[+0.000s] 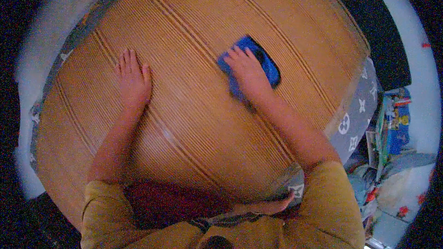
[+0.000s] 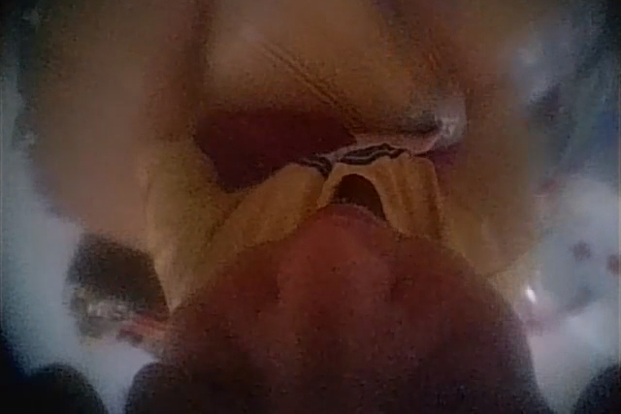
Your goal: The person smoothes a blue fabric sleeve on a bamboo mat by hand, turns the item over, and folds it.
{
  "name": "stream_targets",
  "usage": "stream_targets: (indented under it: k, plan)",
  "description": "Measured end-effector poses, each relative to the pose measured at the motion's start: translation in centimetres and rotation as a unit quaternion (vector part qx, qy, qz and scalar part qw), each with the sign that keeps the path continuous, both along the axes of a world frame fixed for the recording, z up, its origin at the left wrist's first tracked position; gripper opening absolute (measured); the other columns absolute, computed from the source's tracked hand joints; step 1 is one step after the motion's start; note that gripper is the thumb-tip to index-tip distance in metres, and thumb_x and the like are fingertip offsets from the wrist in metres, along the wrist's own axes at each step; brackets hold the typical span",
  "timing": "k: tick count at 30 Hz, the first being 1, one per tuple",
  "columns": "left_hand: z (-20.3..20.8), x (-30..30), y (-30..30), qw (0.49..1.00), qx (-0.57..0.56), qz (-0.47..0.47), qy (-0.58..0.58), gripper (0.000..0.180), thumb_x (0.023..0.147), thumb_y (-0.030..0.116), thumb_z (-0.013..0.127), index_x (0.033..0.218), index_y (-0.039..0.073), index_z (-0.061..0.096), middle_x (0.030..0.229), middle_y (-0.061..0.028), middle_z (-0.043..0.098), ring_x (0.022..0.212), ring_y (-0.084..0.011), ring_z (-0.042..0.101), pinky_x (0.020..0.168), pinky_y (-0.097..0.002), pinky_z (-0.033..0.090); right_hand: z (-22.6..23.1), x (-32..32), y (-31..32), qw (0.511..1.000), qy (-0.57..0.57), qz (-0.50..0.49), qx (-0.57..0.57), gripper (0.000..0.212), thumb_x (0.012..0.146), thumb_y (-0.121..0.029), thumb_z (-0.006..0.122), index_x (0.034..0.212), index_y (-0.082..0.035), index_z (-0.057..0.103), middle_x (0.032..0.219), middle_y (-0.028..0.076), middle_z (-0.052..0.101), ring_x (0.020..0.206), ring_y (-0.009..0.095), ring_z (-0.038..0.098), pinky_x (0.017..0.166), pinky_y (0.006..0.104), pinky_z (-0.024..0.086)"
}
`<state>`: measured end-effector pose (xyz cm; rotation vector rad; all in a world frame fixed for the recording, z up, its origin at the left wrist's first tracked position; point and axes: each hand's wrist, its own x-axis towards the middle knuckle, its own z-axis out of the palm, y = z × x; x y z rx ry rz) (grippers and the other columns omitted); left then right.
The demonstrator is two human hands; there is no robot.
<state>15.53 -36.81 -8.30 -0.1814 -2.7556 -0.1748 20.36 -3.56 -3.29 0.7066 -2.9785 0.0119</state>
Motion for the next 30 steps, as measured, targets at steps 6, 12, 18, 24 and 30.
stream_targets:
  k: [6, 12, 18, 24, 30]
  plan:
    - [0.5, -0.6, 0.7, 1.000, 0.010, -0.007, -0.019, 0.063, 0.098, 0.034, 0.044, 0.146, -0.005, 0.033, 0.153, -0.0245, 0.033, 0.143, -0.0403, 0.027, 0.119, -0.0508, 0.017, -3.8, -20.0, -7.2, 0.988, 0.111, 0.056, -0.091, 0.038, 0.091, -0.008, 0.057, 0.129, -0.008, 0.058, 0.139, 0.012, 0.054, 0.132, 0.032, 0.048, 0.113, 0.0502, 0.032]
    - [-0.1, 0.2, 0.2, 0.999, 0.034, 0.008, -0.035, 0.062, 0.100, 0.034, 0.041, 0.148, -0.003, 0.030, 0.156, -0.0225, 0.028, 0.146, -0.0400, 0.022, 0.121, -0.0491, 0.014, -3.4, -30.9, -14.1, 0.989, 0.062, 0.048, -0.128, 0.038, 0.094, -0.015, 0.050, 0.129, -0.002, 0.057, 0.140, 0.018, 0.052, 0.131, 0.034, 0.046, 0.109, 0.0446, 0.035]
    - [-0.3, -0.4, 1.0, 0.997, 0.068, -0.016, -0.023, 0.064, 0.099, 0.034, 0.043, 0.149, -0.003, 0.029, 0.157, -0.0233, 0.026, 0.146, -0.0408, 0.021, 0.121, -0.0493, 0.012, -4.5, -27.8, -11.1, 0.976, 0.173, 0.031, -0.130, 0.037, 0.092, -0.011, 0.053, 0.129, -0.005, 0.057, 0.133, 0.014, 0.057, 0.127, 0.033, 0.050, 0.109, 0.0480, 0.035]
    - [-2.4, -1.5, 0.2, 0.993, 0.104, -0.033, 0.047, 0.063, 0.097, 0.034, 0.046, 0.145, -0.005, 0.035, 0.152, -0.0260, 0.032, 0.143, -0.0414, 0.026, 0.120, -0.0506, 0.014, -2.9, -8.3, -2.3, 0.983, 0.057, 0.009, -0.172, 0.045, 0.089, -0.001, 0.057, 0.132, -0.011, 0.056, 0.145, 0.011, 0.050, 0.139, 0.031, 0.041, 0.116, 0.0528, 0.025]
    - [-1.1, -1.6, 0.2, 0.998, 0.064, -0.014, 0.015, 0.062, 0.097, 0.037, 0.045, 0.142, -0.006, 0.039, 0.148, -0.0257, 0.039, 0.141, -0.0388, 0.032, 0.118, -0.0505, 0.020, 0.3, 15.1, 4.8, 0.984, -0.095, -0.147, -0.041, 0.061, 0.077, 0.006, 0.061, 0.136, -0.009, 0.050, 0.149, 0.016, 0.043, 0.142, 0.036, 0.034, 0.117, 0.0549, 0.021]
